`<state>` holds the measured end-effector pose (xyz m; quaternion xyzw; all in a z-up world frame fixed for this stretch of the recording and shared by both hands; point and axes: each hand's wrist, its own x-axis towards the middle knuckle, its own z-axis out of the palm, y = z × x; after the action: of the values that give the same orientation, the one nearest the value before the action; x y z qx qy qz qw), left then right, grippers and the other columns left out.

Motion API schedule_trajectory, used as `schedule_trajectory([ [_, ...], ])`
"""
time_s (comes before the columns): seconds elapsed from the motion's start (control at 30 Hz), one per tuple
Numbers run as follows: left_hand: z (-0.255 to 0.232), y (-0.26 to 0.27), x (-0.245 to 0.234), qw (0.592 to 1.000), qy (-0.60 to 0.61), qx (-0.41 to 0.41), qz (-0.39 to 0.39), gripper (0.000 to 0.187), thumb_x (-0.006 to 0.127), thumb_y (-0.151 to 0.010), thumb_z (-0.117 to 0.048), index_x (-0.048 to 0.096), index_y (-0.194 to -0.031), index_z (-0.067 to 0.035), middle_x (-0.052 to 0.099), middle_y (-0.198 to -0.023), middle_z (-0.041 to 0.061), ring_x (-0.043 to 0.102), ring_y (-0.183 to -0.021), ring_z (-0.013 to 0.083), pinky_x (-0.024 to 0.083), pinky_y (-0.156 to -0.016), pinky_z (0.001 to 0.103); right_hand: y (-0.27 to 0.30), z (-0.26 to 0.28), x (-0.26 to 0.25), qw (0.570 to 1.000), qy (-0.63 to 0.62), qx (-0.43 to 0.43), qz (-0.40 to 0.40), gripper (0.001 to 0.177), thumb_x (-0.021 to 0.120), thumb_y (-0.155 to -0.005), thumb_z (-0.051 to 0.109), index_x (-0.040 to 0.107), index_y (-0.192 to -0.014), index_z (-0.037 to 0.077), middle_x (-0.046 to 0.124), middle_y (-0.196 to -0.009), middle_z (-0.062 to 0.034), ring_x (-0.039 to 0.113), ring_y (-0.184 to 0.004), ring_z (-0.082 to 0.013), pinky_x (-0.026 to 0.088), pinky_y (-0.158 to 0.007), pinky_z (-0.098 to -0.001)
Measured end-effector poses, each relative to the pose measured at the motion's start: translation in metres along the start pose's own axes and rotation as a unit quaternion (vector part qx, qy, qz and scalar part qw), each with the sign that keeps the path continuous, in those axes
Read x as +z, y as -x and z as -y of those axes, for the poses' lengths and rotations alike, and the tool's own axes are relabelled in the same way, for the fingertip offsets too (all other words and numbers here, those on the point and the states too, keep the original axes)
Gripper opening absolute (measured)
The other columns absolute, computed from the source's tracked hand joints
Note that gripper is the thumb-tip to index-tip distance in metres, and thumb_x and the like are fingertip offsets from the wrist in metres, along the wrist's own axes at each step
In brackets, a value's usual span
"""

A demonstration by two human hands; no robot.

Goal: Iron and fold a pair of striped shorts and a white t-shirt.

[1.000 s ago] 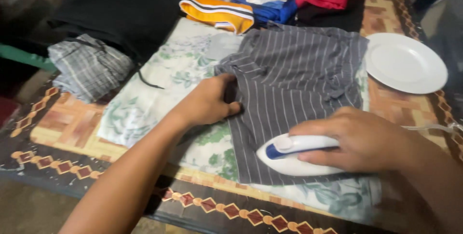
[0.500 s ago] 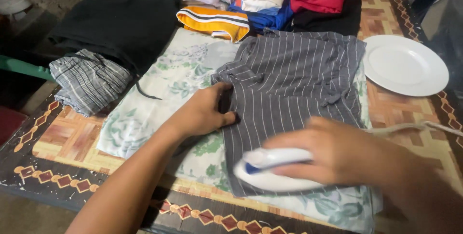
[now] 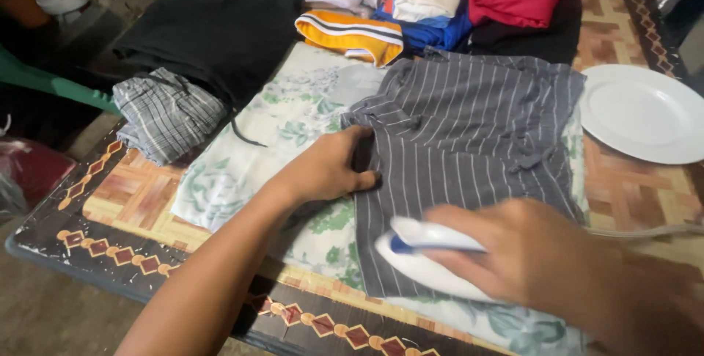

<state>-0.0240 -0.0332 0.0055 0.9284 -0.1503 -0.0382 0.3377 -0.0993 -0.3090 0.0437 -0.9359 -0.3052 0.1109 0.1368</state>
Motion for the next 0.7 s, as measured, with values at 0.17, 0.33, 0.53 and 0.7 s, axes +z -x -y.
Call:
schedule_trajectory([
  [0.17, 0.006, -0.001, 0.001, 0.998, 0.055, -0.022, 0.030, 0.081, 0.083, -0.078, -0.021, 0.048, -0.147, 0.001, 0.074, -0.110, 0.027, 0.074, -0.097, 0.0342, 0.057, -0.086, 0.040, -0.021, 0.041, -0.011, 0.995, 0.033, -0.017, -0.091, 0.040, 0.070, -0.087, 0.053, 0.070, -0.115, 0.024, 0.072, -0.069, -0.0201, 0.071, -0.061, -0.0416, 0.056, -0.056, -0.0509],
  [0.33, 0.000, 0.001, -0.004, 0.998, 0.057, -0.009, 0.028, 0.083, 0.084, -0.074, -0.024, 0.048, -0.145, 0.000, 0.075, -0.098, 0.022, 0.072, -0.086, 0.0258, 0.058, -0.079, 0.037, 0.001, 0.027, -0.012, 0.996, 0.033, 0.078, -0.017, 0.036, 0.064, -0.092, 0.053, 0.065, -0.121, 0.030, 0.072, -0.070, -0.0162, 0.071, -0.071, -0.0411, 0.056, -0.063, -0.0525],
  [0.53, 0.006, 0.000, -0.002, 1.000, 0.016, 0.000, 0.017, 0.082, 0.083, -0.074, -0.026, 0.048, -0.143, -0.001, 0.074, -0.102, 0.023, 0.075, -0.092, 0.0309, 0.058, -0.085, 0.037, 0.062, -0.047, 0.021, 0.925, 0.104, 0.365, 0.007, 0.035, 0.059, -0.092, 0.050, 0.061, -0.117, 0.025, 0.071, -0.068, -0.0010, 0.074, -0.064, -0.0202, 0.058, -0.066, -0.0387],
  [0.7, 0.002, 0.003, 0.000, 1.000, -0.020, 0.009, 0.023, 0.082, 0.083, -0.075, -0.028, 0.047, -0.143, -0.001, 0.072, -0.106, 0.026, 0.073, -0.099, 0.0351, 0.056, -0.088, 0.039, 0.038, 0.001, 0.002, 0.910, 0.132, 0.390, -0.050, 0.039, 0.057, -0.098, 0.049, 0.055, -0.121, 0.019, 0.071, -0.068, -0.0121, 0.074, -0.068, -0.0330, 0.057, -0.065, -0.0463],
])
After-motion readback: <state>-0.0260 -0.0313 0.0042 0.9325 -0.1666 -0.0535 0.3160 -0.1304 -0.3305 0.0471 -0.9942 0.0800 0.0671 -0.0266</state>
